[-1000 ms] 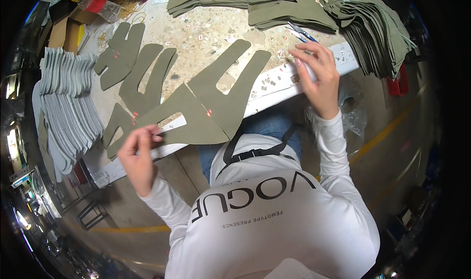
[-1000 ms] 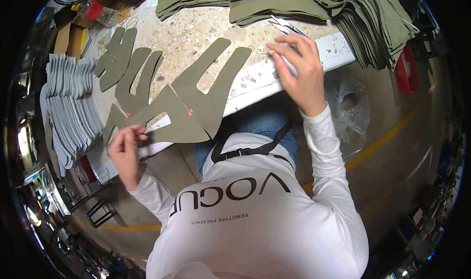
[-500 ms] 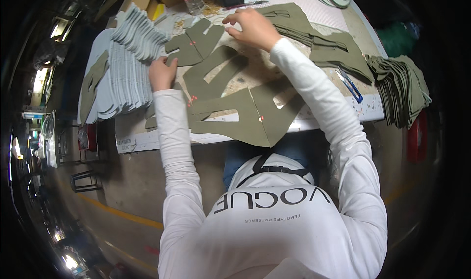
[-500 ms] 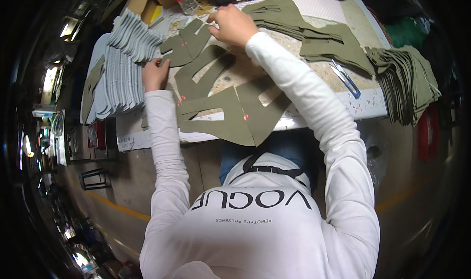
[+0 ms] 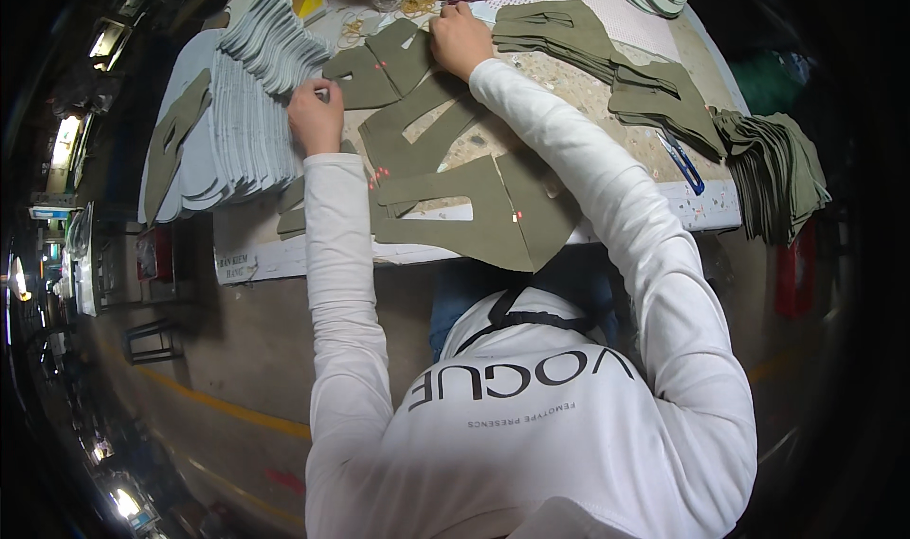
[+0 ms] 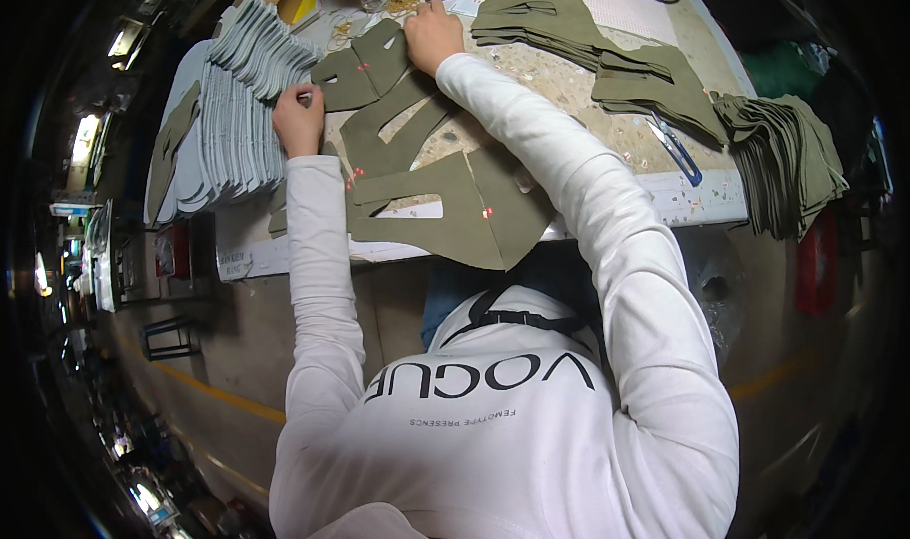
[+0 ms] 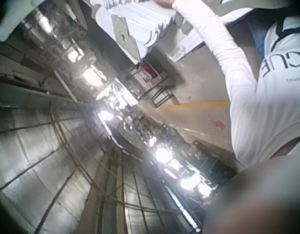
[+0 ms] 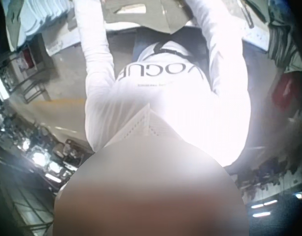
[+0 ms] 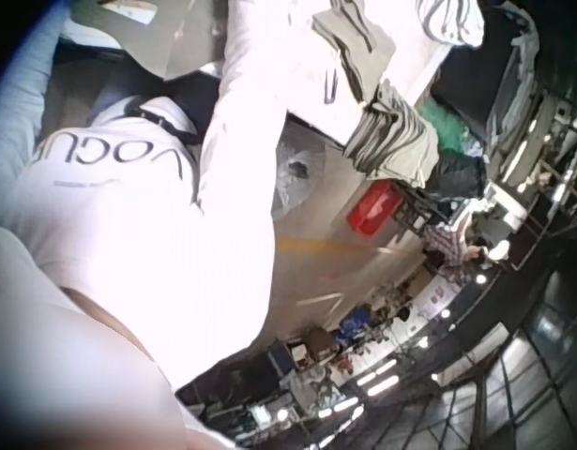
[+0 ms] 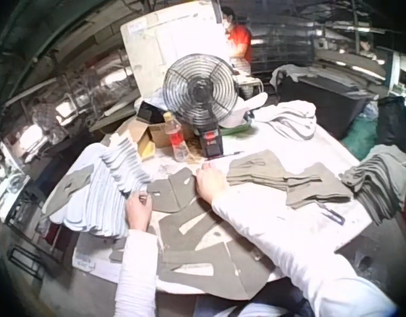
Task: The person repeatedly picks up olive-green fabric pieces from a table, inspects them, and places them into a growing stack. The person handles the pieces one at a time, turning them over and aligning them before stacking.
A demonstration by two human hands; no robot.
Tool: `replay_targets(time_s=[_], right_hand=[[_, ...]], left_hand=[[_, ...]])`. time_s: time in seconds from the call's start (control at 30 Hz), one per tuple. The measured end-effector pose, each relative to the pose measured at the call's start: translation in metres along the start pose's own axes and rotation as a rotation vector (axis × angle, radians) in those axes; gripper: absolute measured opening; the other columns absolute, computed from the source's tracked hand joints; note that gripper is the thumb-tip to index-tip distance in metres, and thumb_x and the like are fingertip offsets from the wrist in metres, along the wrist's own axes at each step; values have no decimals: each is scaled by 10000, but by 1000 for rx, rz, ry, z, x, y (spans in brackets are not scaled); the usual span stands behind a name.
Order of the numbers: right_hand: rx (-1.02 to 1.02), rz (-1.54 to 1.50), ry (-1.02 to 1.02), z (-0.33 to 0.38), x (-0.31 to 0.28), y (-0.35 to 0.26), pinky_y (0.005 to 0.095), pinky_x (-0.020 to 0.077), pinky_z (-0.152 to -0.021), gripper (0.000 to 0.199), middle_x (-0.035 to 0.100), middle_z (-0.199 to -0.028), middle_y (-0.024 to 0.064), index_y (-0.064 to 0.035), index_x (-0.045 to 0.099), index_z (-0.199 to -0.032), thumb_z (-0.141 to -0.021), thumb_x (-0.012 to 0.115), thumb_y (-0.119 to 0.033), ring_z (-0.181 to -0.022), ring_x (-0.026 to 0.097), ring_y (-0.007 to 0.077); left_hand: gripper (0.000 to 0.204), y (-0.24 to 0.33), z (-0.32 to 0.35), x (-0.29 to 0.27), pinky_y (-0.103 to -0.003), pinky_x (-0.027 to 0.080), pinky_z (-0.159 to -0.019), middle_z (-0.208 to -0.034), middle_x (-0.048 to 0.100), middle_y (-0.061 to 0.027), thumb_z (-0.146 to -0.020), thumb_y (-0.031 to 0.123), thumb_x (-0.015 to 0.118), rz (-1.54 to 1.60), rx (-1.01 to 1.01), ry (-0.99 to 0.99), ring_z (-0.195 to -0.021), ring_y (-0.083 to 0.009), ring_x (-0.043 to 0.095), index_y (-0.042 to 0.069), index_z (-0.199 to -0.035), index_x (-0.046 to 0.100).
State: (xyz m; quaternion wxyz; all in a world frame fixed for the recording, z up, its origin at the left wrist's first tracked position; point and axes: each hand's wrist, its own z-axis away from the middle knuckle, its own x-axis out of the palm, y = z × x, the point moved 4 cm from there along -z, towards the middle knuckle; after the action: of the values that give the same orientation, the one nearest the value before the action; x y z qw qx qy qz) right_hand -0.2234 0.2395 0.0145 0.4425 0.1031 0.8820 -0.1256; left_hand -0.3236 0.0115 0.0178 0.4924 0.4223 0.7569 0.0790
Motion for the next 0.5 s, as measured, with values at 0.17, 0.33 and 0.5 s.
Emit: replay_targets(time_s=[0.17,0.33,0.5], right_hand=[[240,-773,119,-12,-19,2,344,537,-756,225,704,-852,134,-46,654,-962,-828,686,-224,-786,688,263],[80,-1032,385,-5,-88,25,282,501,-714,196,626,-856,59,-42,570,-1092,-897,589,-40,-788,610,129],[341,-1144,90,54,-163,80,237,505,-746,227,696,-938,16,-27,658,-1098,-936,641,-185,-816,632,88]], left_hand=[[158,-2,-1,7,-355,604,-697,-1072,630,-153,-942,86,582,871,-382,49,-853,-248,685,39,-1089,547],[308,23,-2,-13,-276,603,-750,-1148,627,-88,-940,-7,564,1090,-308,-275,-940,-148,662,19,-1246,587],[284,54,25,-63,-209,560,-793,-1176,660,-99,-927,20,603,1093,-261,-427,-957,-118,657,-23,-1206,640]])
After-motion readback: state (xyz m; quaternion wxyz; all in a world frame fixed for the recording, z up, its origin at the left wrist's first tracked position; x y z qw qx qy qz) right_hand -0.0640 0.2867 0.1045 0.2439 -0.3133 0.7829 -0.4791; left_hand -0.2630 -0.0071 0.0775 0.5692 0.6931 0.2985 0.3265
